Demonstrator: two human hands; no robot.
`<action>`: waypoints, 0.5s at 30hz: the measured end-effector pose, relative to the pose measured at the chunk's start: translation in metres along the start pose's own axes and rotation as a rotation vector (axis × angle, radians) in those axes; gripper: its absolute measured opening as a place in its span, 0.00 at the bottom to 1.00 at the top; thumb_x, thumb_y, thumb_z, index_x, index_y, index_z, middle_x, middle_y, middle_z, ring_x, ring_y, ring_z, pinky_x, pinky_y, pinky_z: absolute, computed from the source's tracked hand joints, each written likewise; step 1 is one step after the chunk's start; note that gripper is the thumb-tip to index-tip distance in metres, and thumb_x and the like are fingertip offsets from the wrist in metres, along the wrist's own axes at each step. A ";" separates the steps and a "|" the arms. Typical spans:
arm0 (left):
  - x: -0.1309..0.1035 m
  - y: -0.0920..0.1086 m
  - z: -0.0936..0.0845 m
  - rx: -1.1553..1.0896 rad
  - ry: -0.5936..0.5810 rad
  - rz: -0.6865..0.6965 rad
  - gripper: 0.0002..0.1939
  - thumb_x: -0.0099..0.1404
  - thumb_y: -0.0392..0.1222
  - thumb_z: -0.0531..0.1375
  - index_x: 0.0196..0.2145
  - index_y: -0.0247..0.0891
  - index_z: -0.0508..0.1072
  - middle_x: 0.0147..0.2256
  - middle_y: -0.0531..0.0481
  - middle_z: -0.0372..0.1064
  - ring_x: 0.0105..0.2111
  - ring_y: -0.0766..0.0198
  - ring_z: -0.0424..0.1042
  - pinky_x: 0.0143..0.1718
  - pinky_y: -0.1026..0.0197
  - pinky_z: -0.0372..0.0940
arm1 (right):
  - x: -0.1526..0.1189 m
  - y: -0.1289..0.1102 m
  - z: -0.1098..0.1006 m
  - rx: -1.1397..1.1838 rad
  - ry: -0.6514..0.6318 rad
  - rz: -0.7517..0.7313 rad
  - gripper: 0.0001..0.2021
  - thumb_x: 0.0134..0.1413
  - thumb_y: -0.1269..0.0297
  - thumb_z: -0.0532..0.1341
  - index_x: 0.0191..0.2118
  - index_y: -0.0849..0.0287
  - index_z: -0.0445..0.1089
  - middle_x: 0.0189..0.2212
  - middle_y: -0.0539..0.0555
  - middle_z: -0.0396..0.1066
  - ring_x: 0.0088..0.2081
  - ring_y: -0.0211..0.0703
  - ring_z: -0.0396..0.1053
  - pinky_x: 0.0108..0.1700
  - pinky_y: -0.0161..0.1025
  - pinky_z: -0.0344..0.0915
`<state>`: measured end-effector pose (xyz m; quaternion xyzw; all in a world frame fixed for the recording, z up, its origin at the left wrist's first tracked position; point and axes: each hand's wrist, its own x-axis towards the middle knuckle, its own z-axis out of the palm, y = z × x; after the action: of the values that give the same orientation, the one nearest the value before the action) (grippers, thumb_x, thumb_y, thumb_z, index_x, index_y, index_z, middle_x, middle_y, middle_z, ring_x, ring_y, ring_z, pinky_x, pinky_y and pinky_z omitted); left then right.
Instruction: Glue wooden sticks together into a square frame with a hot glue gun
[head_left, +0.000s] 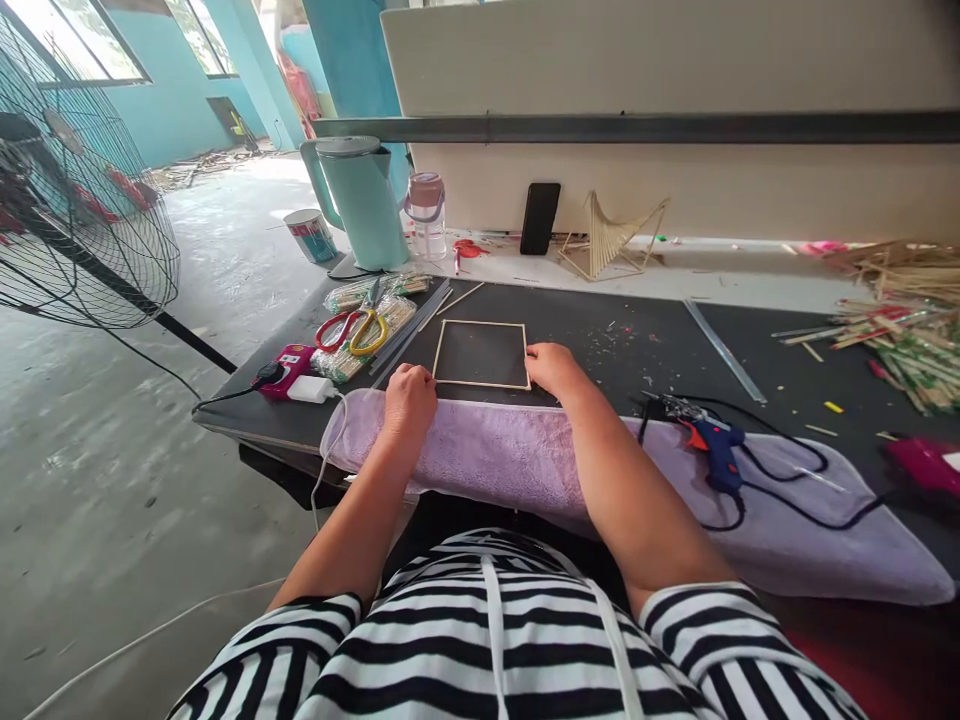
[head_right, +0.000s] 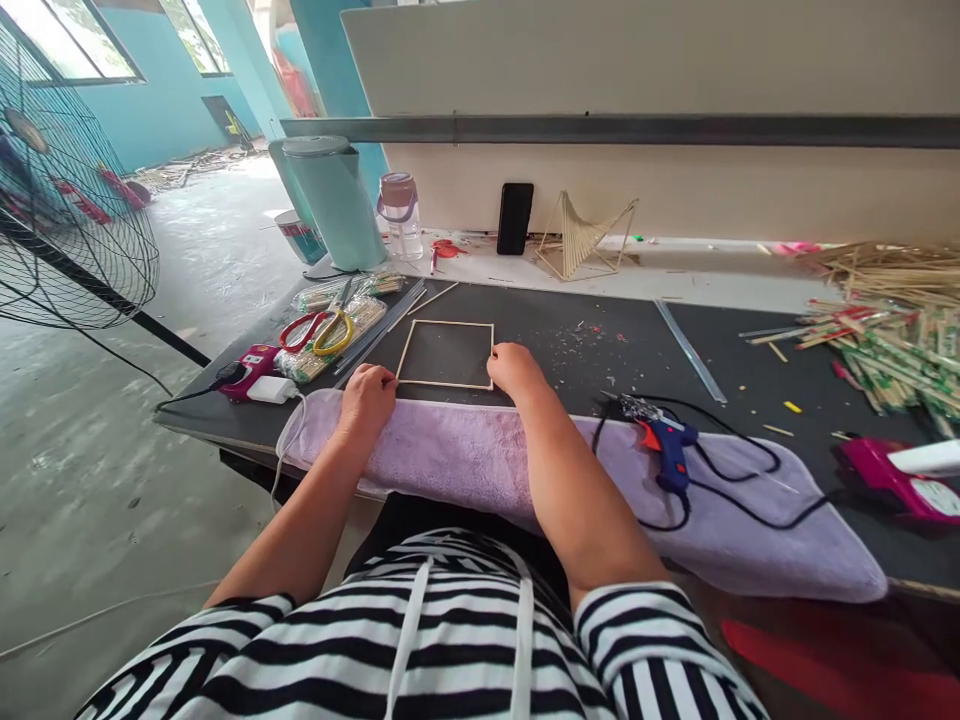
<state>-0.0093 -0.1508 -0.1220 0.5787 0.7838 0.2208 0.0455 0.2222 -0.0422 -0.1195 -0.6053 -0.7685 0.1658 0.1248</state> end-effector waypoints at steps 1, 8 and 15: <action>0.000 0.000 0.000 0.001 0.003 0.000 0.11 0.65 0.35 0.56 0.35 0.37 0.79 0.42 0.40 0.75 0.46 0.52 0.74 0.50 0.56 0.66 | 0.000 0.000 0.000 0.001 0.001 0.000 0.16 0.59 0.68 0.57 0.47 0.58 0.80 0.41 0.60 0.80 0.46 0.48 0.75 0.45 0.35 0.65; 0.000 0.000 0.002 0.031 0.010 0.025 0.13 0.67 0.37 0.54 0.38 0.35 0.80 0.43 0.38 0.75 0.47 0.52 0.73 0.51 0.56 0.66 | 0.001 0.002 0.001 0.006 -0.006 0.009 0.17 0.58 0.69 0.56 0.46 0.59 0.80 0.42 0.60 0.80 0.46 0.48 0.75 0.44 0.35 0.65; 0.001 0.001 0.001 0.022 -0.006 0.010 0.09 0.65 0.37 0.57 0.34 0.38 0.78 0.41 0.41 0.74 0.46 0.53 0.73 0.50 0.57 0.66 | 0.006 0.004 0.004 0.034 0.035 0.050 0.18 0.57 0.70 0.56 0.48 0.61 0.79 0.43 0.62 0.80 0.47 0.51 0.75 0.46 0.38 0.66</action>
<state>-0.0084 -0.1495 -0.1221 0.5838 0.7830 0.2107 0.0407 0.2228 -0.0356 -0.1245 -0.6248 -0.7479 0.1713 0.1444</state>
